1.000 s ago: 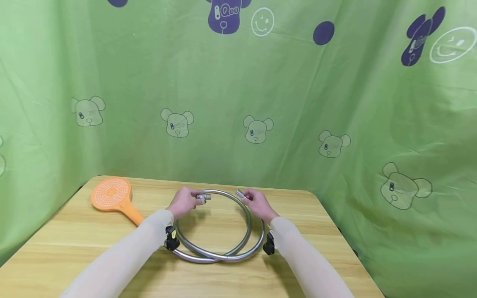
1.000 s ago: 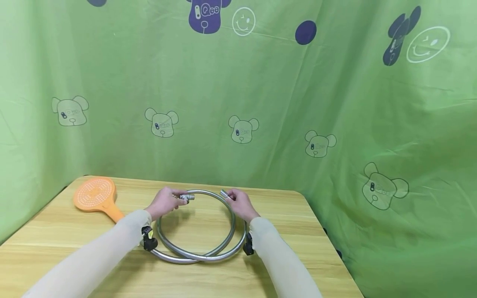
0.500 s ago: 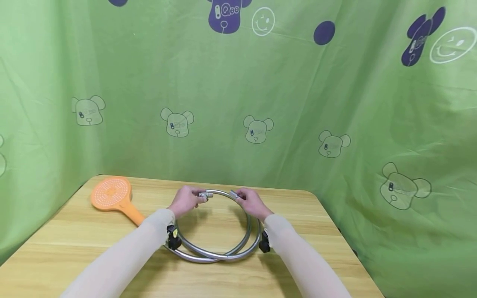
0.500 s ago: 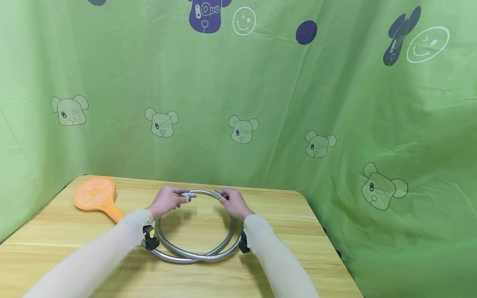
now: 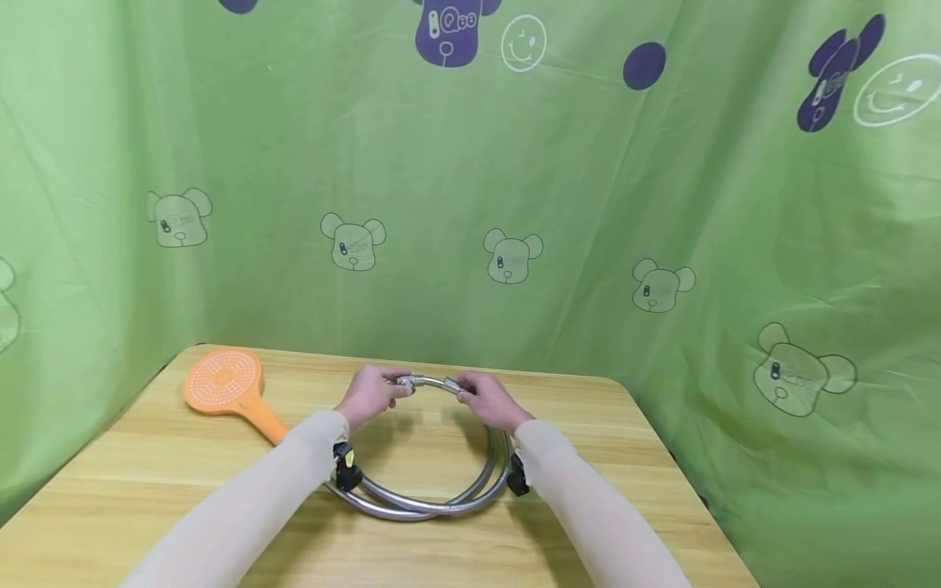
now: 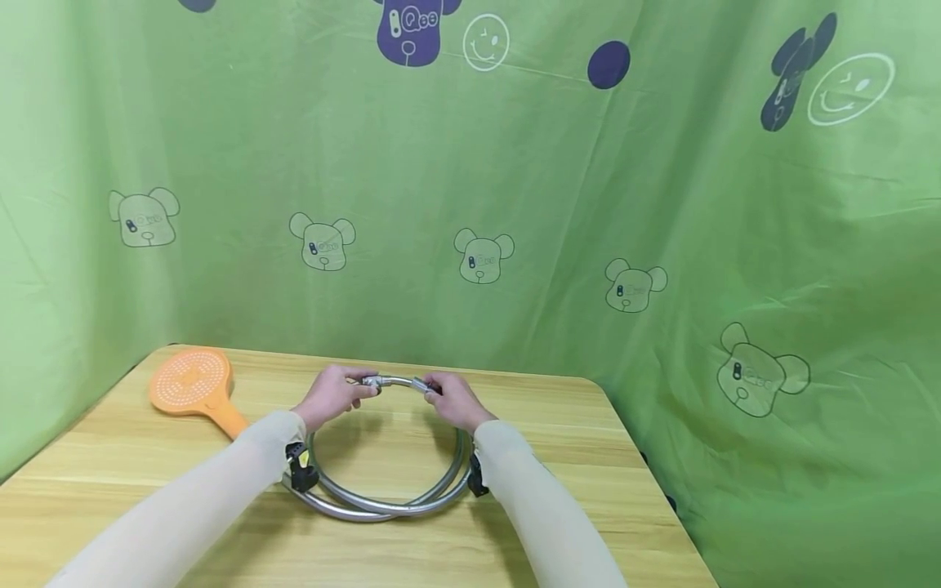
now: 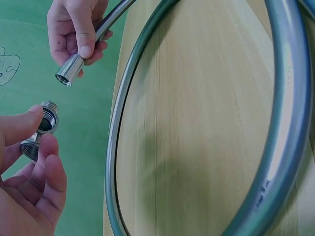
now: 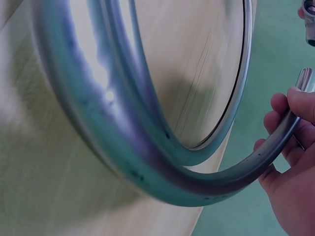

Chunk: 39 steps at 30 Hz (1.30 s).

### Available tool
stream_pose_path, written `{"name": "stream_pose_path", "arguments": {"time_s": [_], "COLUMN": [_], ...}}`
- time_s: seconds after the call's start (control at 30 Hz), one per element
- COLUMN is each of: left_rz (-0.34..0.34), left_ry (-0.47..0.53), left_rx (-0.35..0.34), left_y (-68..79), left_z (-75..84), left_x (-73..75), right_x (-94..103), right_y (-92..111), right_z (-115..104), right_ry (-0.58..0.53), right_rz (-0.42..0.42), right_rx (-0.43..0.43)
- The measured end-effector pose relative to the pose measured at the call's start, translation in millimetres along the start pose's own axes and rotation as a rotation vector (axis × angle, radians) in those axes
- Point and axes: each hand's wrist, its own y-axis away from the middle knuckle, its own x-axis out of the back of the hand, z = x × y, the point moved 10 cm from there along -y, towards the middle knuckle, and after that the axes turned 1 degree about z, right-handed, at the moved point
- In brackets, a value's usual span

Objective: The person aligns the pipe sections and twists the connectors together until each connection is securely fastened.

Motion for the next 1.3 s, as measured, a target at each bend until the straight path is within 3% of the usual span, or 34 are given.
{"name": "stream_pose_path", "arguments": {"time_s": [0.6, 0.9, 1.3], "left_rz": [-0.058, -0.070, -0.138], "left_ry": [0.003, 0.012, 0.002], "left_rx": [-0.039, -0.026, -0.070], "left_y": [-0.1, 0.5, 0.8], "left_z": [13.5, 13.0, 11.6], "left_x": [-13.6, -15.1, -16.2], "right_x": [-6.5, -8.5, -15.4], "right_y": [-3, -5, -4], "right_z": [-15, -17, -21], "right_ry": [0.079, 0.098, 0.115], "right_rz": [-0.047, -0.067, -0.107], "right_rx": [0.067, 0.088, 0.104]}}
